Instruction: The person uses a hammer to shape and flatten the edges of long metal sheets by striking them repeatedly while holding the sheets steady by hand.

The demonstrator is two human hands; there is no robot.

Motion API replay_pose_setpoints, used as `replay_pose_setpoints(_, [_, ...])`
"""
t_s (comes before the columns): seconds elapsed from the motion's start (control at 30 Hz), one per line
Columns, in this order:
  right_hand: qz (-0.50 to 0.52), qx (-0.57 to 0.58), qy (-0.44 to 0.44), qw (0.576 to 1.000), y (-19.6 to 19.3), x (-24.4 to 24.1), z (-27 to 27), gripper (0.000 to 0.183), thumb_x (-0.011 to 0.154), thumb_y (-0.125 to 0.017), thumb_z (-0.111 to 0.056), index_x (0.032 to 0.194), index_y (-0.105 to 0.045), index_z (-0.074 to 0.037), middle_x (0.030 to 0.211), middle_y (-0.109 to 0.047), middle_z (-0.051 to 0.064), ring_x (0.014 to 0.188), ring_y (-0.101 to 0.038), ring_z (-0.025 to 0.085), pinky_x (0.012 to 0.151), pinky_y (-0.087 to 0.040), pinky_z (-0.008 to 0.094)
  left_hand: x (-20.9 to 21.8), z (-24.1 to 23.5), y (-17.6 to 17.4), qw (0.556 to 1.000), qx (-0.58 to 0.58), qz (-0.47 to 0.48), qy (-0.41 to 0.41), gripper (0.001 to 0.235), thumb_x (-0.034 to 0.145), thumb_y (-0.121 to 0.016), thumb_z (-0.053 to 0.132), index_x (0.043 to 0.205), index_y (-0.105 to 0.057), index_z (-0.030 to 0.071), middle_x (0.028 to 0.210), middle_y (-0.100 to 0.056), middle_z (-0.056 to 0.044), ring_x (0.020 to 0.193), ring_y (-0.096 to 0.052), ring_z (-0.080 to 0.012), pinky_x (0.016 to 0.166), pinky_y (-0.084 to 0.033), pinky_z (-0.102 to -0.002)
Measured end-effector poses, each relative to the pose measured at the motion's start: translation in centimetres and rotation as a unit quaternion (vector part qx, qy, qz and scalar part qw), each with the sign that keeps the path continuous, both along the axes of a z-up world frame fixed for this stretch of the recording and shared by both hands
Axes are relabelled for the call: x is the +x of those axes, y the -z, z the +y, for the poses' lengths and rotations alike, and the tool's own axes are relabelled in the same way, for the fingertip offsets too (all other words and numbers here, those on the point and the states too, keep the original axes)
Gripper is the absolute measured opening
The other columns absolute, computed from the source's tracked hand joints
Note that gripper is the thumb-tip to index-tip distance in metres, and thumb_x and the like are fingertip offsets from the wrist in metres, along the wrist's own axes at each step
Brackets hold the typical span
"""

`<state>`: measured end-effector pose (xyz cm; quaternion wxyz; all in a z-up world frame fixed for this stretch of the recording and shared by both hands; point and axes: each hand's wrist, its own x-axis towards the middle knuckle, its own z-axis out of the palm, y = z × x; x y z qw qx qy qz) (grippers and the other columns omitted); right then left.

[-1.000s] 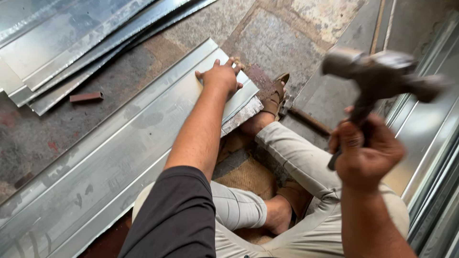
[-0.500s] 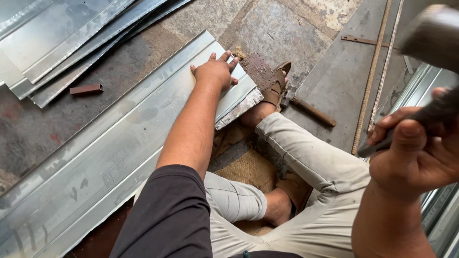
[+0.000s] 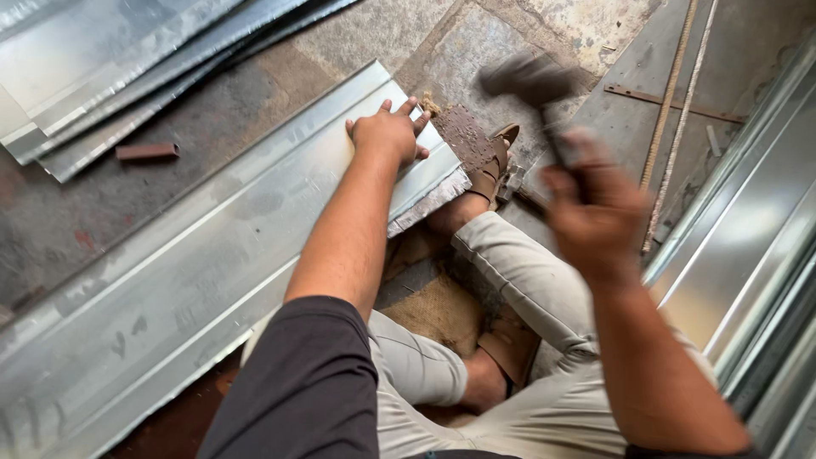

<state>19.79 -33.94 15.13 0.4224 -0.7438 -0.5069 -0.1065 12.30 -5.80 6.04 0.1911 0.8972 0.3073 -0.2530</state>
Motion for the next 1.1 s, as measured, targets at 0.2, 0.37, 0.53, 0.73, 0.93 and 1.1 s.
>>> replay_pose_setpoints(0.2, [0.085, 0.282, -0.075, 0.953, -1.5, 1.3, -0.9, 0.014, 0.120, -0.059, -0.018, 0.131, -0.065, -0.012, 0.083, -0.068, 0.006, 0.061, -0.064, 0.011, 0.056, -0.052, 0.022, -0.3, -0.4, -0.1, 1.000, 0.015, -0.003, 0.010, 0.076, 0.093, -0.058, 0.061, 0.158, -0.018, 0.055, 0.172, 0.007, 0.016, 0.159, -0.010, -0.0182, 0.112, -0.032, -0.072])
replay_pose_setpoints(0.37, [0.080, -0.069, 0.054, 0.993, 8.9, 0.6, -0.5, 0.025, 0.100, -0.053, -0.008, 0.120, -0.068, -0.013, 0.101, -0.076, 0.011, 0.091, -0.071, 0.017, 0.078, -0.056, 0.030, -0.2, -0.4, -0.3, 1.000, 0.014, 0.002, -0.006, 0.075, 0.093, -0.059, 0.061, 0.156, -0.019, 0.059, 0.172, 0.009, 0.016, 0.159, -0.009, -0.0167, 0.115, -0.029, -0.071])
replay_pose_setpoints(0.53, [0.108, -0.112, 0.091, 0.984, 7.5, 2.2, 0.0, 0.047, 0.098, -0.076, -0.013, 0.142, -0.062, -0.007, 0.083, -0.072, 0.011, 0.068, -0.068, 0.019, 0.061, -0.052, 0.034, -0.5, -0.7, -0.1, 1.000, 0.005, -0.001, -0.011, 0.077, 0.092, -0.062, 0.061, 0.157, -0.020, 0.058, 0.173, 0.007, 0.014, 0.159, -0.009, -0.0165, 0.115, -0.029, -0.071])
replay_pose_setpoints(0.73, [0.171, 0.213, -0.058, 0.960, -1.2, 1.9, -1.2, 0.031, 0.121, -0.071, -0.016, 0.146, -0.059, -0.003, 0.079, -0.064, 0.004, 0.059, -0.057, 0.009, 0.053, -0.047, 0.023, -0.9, -0.5, -0.3, 1.000, 0.009, -0.015, -0.015, 0.076, 0.092, -0.061, 0.062, 0.156, -0.022, 0.058, 0.173, 0.000, 0.013, 0.159, -0.009, -0.0175, 0.118, -0.024, -0.069])
replay_pose_setpoints(0.93, [0.119, 0.229, -0.024, 0.966, -0.4, 0.8, -4.8, 0.036, 0.115, -0.067, -0.020, 0.144, -0.057, -0.001, 0.081, -0.061, 0.003, 0.058, -0.056, 0.010, 0.055, -0.047, 0.023, -2.1, -0.4, 0.7, 1.000, 0.018, -0.010, -0.002, 0.076, 0.091, -0.061, 0.062, 0.156, -0.021, 0.057, 0.172, -0.002, 0.012, 0.159, -0.010, -0.0178, 0.118, -0.025, -0.068])
replay_pose_setpoints(1.1, [0.024, 0.039, 0.036, 0.998, 9.9, 1.7, -2.0, 0.012, 0.101, -0.063, 0.003, 0.111, -0.067, -0.001, 0.097, -0.074, 0.012, 0.089, -0.074, 0.022, 0.082, -0.059, 0.033, -1.6, -0.3, 0.9, 1.000, 0.024, -0.010, -0.009, 0.076, 0.092, -0.062, 0.060, 0.156, -0.022, 0.056, 0.173, -0.002, 0.012, 0.159, -0.011, -0.0173, 0.115, -0.027, -0.071])
